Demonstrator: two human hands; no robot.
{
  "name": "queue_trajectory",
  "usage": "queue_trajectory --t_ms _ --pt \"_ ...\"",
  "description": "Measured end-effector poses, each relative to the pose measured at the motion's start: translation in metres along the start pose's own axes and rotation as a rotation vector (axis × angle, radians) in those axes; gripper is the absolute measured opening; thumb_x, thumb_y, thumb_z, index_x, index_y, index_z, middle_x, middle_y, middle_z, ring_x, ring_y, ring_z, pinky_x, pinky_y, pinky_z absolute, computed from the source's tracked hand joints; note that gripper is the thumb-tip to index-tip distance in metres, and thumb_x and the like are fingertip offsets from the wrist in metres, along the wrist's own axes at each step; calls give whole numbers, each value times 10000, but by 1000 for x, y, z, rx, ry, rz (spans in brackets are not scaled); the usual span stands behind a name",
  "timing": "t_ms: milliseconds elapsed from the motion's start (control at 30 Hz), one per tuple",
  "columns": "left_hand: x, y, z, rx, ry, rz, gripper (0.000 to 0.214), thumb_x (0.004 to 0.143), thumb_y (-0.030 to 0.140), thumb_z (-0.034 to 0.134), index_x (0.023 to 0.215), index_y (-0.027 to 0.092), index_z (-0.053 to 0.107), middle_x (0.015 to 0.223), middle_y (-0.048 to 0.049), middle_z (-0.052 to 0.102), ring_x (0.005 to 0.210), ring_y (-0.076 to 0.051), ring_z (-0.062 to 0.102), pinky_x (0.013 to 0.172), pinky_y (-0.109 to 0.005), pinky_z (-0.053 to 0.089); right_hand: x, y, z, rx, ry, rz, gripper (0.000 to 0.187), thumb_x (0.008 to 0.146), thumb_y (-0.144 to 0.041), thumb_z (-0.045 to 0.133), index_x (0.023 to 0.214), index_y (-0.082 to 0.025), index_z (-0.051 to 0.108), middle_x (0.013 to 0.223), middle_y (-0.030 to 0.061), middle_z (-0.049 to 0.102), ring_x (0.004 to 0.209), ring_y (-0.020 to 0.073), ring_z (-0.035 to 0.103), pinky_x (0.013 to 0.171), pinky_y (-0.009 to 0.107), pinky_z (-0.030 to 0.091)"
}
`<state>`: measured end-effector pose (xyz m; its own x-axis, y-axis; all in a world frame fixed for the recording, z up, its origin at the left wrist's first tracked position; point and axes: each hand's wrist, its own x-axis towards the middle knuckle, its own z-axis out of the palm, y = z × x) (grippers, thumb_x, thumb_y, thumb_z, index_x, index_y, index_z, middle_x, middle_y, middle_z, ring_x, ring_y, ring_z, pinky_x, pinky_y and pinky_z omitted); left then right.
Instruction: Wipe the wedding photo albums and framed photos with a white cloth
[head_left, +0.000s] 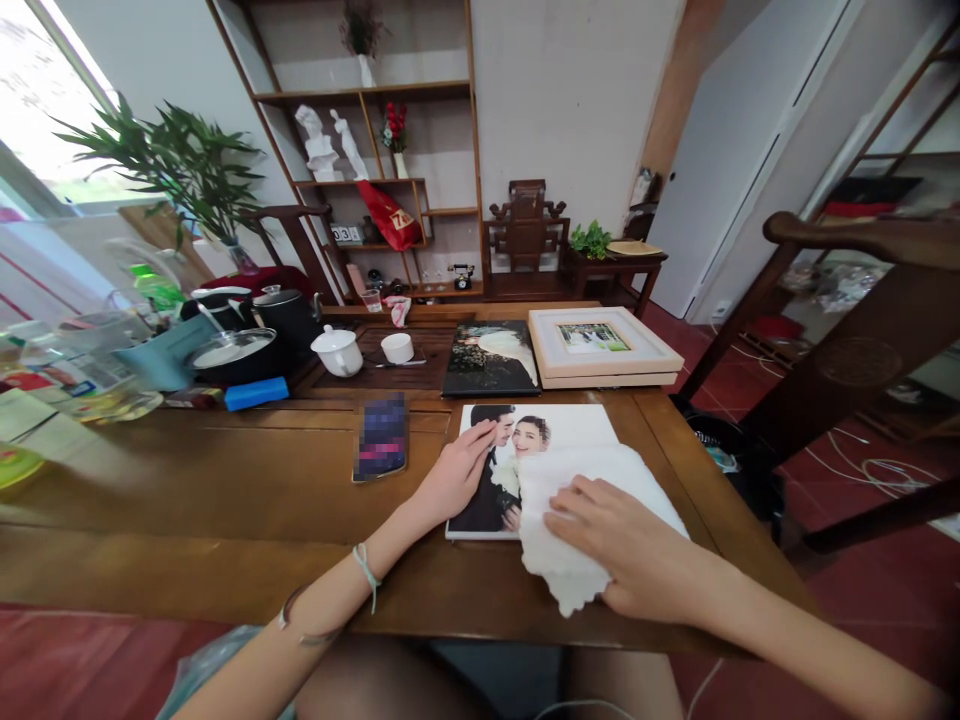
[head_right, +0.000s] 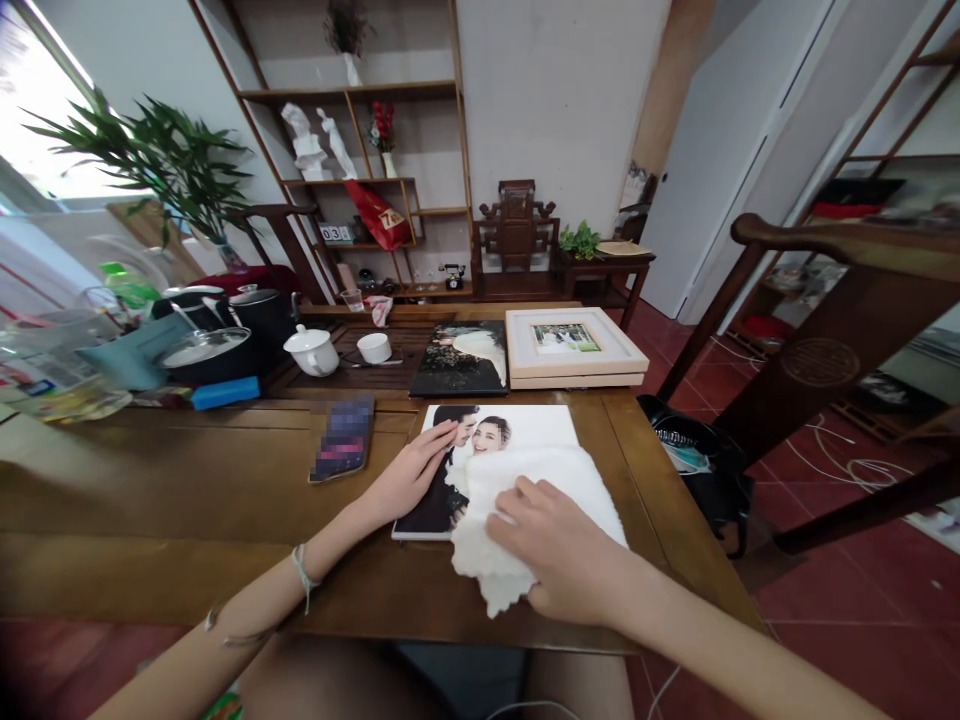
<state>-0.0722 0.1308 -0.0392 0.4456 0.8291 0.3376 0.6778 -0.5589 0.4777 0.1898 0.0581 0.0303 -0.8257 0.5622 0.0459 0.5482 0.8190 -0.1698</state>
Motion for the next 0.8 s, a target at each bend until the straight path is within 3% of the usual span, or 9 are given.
queue_trajectory --t_ms 133,233,333,467,667,733,800 --pt "0 -2 1 8 -8 -5 420 986 204 316 1365 155 491 1463 -119 452 1371 -225 406 1138 -452 356 28 43 8 53 131 8 553 612 -77 592 1161 -152 583 1150 128 588 1038 281 472 869 415 412" --pt "0 -3 2 7 -1 8 417 987 205 317 1364 170 492 1464 -111 453 1371 -221 408 1140 -450 352 53 75 11 -2 221 73 459 690 -120 599 1149 -129 586 1124 140 591 1043 286 460 888 424 405" --pt "0 -3 2 9 -2 5 415 990 206 315 1365 170 491 1462 -115 455 1368 -222 413 1137 -448 357 70 82 10 -71 223 169 351 767 -201 602 1111 -131 592 1093 138 591 1013 285 459 896 433 396" --pt "0 -1 0 3 -2 4 409 988 206 326 1358 172 497 1459 -110 460 1367 -219 415 1137 -442 359 67 43 13 -190 112 234 387 730 -137 581 1116 -110 584 1110 159 582 1004 302 458 856 430 404" --pt "0 1 -4 -26 -16 -8 426 972 180 336 1367 170 495 1466 -113 453 1372 -227 407 1142 -445 353 35 -39 26 -203 6 7 634 678 -311 680 1244 -81 515 1261 209 526 1106 353 435 964 476 351" --pt "0 1 -5 -48 -24 -6 432 963 180 358 1373 169 493 1473 -121 441 1378 -240 397 1137 -454 359 32 -47 26 -174 -5 -34 668 671 -368 690 1249 -83 510 1263 203 529 1103 352 439 962 479 354" --pt "0 1 -5 -59 -30 -6 443 948 166 372 1374 162 495 1475 -129 436 1377 -251 398 1133 -464 363 36 -40 22 -138 -18 -8 583 689 -343 670 1209 -115 537 1213 170 563 1061 327 462 912 454 388"
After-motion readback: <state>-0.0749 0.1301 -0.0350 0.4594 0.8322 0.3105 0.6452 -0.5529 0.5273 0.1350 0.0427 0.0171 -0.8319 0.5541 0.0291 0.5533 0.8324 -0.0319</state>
